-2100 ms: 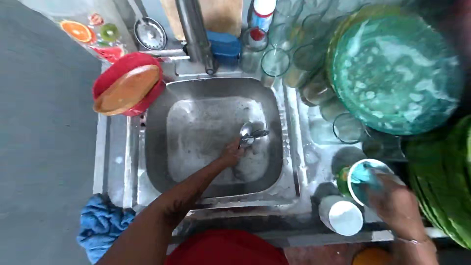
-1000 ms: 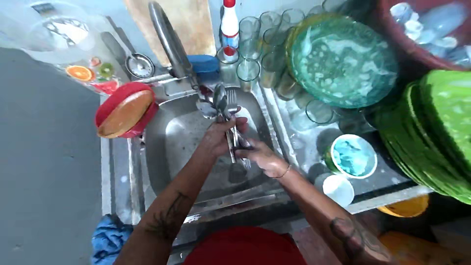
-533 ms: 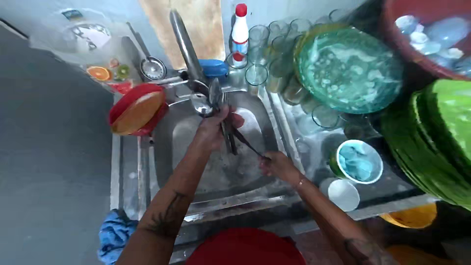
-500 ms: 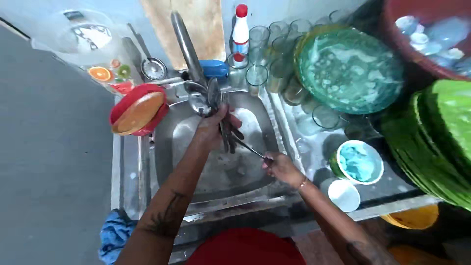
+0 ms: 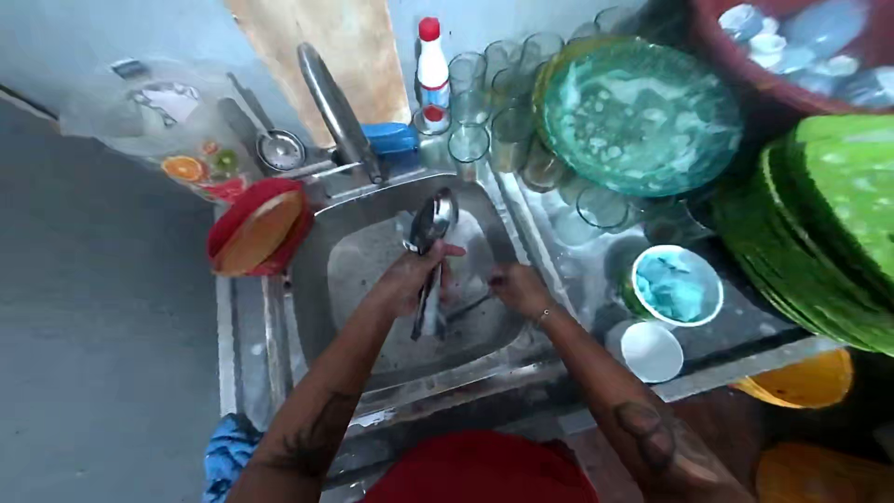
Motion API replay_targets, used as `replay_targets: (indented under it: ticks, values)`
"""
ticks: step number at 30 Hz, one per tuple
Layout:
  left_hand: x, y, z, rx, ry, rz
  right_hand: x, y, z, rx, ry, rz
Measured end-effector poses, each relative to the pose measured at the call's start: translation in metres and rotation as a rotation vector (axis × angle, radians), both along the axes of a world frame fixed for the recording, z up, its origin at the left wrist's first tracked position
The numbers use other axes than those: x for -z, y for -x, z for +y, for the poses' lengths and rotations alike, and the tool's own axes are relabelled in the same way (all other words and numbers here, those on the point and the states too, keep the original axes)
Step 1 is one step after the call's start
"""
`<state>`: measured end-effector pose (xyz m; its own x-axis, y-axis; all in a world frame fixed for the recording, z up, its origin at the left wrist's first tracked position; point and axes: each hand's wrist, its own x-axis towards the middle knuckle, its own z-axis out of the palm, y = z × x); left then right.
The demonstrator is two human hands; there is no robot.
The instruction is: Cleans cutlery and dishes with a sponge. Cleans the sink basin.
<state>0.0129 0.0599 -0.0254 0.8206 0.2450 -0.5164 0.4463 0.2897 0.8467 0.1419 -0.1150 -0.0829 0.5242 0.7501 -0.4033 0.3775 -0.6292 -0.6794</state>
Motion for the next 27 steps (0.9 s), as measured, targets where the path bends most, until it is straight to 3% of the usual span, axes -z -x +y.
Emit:
replay_targets:
  ticks: [2, 6, 9, 11, 14, 16, 19, 23, 27]
  values:
    - [0.0, 0.0, -0.005, 0.053, -0.066, 0.027, -0.018, 0.003, 0.002, 0.039, -0.088, 0.018]
    - [0.004, 0.0, -0.016, 0.157, -0.062, -0.001, -0.064, 0.004, 0.02, 0.301, -0.518, 0.408]
    - [0.002, -0.004, -0.025, 0.158, -0.05, -0.036, -0.066, 0.004, 0.031, 0.422, -0.641, 0.327]
    - [0.001, -0.007, -0.03, 0.148, -0.055, 0.004, -0.066, 0.008, 0.032, 0.42, -0.656, 0.34]
    - [-0.004, -0.009, -0.032, 0.173, -0.001, 0.077, -0.065, 0.018, 0.016, 0.257, -0.711, 0.531]
    - [-0.006, -0.009, -0.034, 0.167, 0.047, 0.127, -0.068, 0.024, 0.012, 0.211, -0.666, 0.486]
    - [-0.008, -0.013, -0.039, 0.103, 0.063, 0.189, -0.067, 0.03, 0.019, 0.352, -0.618, 0.407]
    - [-0.01, -0.01, -0.043, -0.006, 0.012, 0.059, -0.059, 0.03, 0.027, 0.615, -0.735, 0.407]
    - [-0.013, -0.009, -0.051, -0.081, -0.066, 0.064, -0.054, 0.029, 0.026, 0.745, -0.696, 0.36]
